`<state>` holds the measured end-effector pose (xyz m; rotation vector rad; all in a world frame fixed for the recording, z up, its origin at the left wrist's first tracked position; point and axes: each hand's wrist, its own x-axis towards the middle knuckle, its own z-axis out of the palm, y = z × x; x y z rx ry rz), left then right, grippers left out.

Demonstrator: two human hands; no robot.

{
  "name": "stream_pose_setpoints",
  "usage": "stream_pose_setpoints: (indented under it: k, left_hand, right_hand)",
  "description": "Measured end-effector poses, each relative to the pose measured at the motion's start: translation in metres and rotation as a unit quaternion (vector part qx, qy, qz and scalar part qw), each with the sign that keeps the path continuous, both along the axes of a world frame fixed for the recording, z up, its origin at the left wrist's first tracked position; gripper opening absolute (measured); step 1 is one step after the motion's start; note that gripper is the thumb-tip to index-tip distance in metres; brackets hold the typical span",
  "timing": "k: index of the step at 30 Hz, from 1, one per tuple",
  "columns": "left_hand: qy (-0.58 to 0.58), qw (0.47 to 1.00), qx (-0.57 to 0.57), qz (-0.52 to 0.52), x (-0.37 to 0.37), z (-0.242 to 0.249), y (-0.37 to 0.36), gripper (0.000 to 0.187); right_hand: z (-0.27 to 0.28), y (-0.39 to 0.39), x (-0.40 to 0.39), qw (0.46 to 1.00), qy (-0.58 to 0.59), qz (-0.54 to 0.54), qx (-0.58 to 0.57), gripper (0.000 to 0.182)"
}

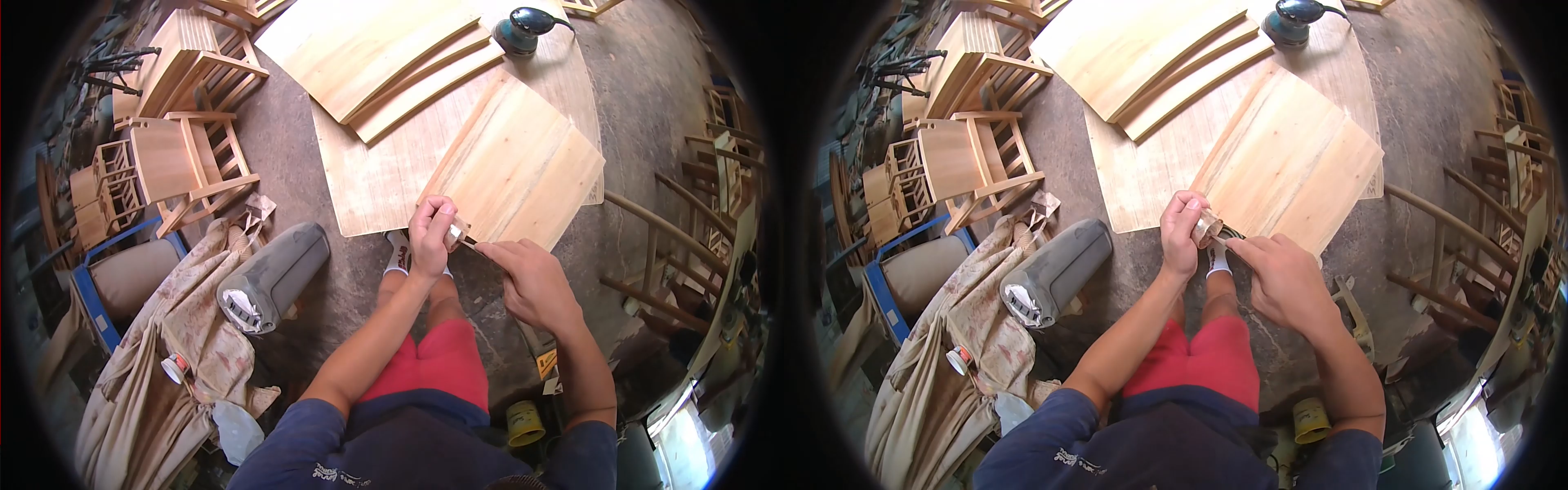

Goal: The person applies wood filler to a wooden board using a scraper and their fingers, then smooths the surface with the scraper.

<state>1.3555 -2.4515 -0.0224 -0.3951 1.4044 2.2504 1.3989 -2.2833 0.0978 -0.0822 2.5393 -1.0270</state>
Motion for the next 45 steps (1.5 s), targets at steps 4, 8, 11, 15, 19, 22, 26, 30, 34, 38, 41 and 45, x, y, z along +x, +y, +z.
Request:
stream_pose_setpoints:
  k: [4, 8, 11, 15, 19, 22, 26, 30, 34, 38, 41, 45]
  left_hand:
    - [0.031, 0.999, -0.014, -0.019, 0.002, -0.008, -0.002, 0.019]
    - [0.024, 0.999, 0.014, 0.015, 0.004, -0.013, 0.001, 0.018]
    - [0.014, 1.0, 0.027, -0.006, 0.006, -0.012, -0.001, 0.018]
    - [0.003, 0.999, 0.043, -0.028, 0.008, -0.012, -0.003, 0.018]
    - [0.003, 0.998, 0.036, -0.043, 0.01, -0.018, -0.006, 0.024]
    - [-0.009, 0.998, 0.043, -0.039, 0.011, -0.019, -0.006, 0.025]
    - [-0.015, 0.997, 0.066, -0.034, 0.012, -0.022, -0.004, 0.025]
    - [-0.006, 0.996, 0.065, -0.055, 0.016, -0.032, -0.008, 0.025]
    - [-0.02, 0.998, 0.019, -0.056, 0.023, -0.045, -0.017, 0.025]
    - [-0.076, 0.997, 0.002, -0.007, 0.022, -0.06, -0.05, 0.025]
    - [-0.103, 0.994, -0.018, 0.024, 0.027, -0.086, -0.081, 0.026]
    - [-0.103, 0.992, -0.06, 0.043, 0.037, -0.096, -0.104, 0.025]
  right_hand:
    - [-0.002, 0.003, -0.002, 0.998, -0.043, -0.001, -0.042, 0.043]
    - [0.0, 0.003, -0.003, 0.992, -0.069, -0.047, -0.093, 0.043]
    - [-0.002, 0.004, -0.004, 0.991, -0.082, -0.051, -0.088, 0.043]
    - [-0.003, 0.005, -0.005, 0.985, -0.114, -0.049, -0.117, 0.042]
    - [-0.007, 0.004, -0.003, 0.975, -0.145, -0.061, -0.155, 0.041]
    - [-0.006, 0.004, -0.003, 0.963, -0.173, -0.085, -0.187, 0.04]
    - [-0.019, 0.007, 0.007, 0.951, -0.184, -0.099, -0.229, 0.044]
    - [-0.024, 0.009, 0.01, 0.901, -0.254, -0.137, -0.323, 0.05]
    - [-0.043, 0.019, 0.011, 0.849, -0.394, -0.128, -0.329, 0.058]
    - [-0.087, 0.03, 0.025, 0.828, -0.334, -0.2, -0.404, 0.054]
    - [-0.137, 0.025, 0.026, 0.908, -0.206, -0.245, -0.27, 0.053]
    - [-0.186, -0.018, 0.009, 0.982, -0.036, -0.185, 0.01, 0.054]
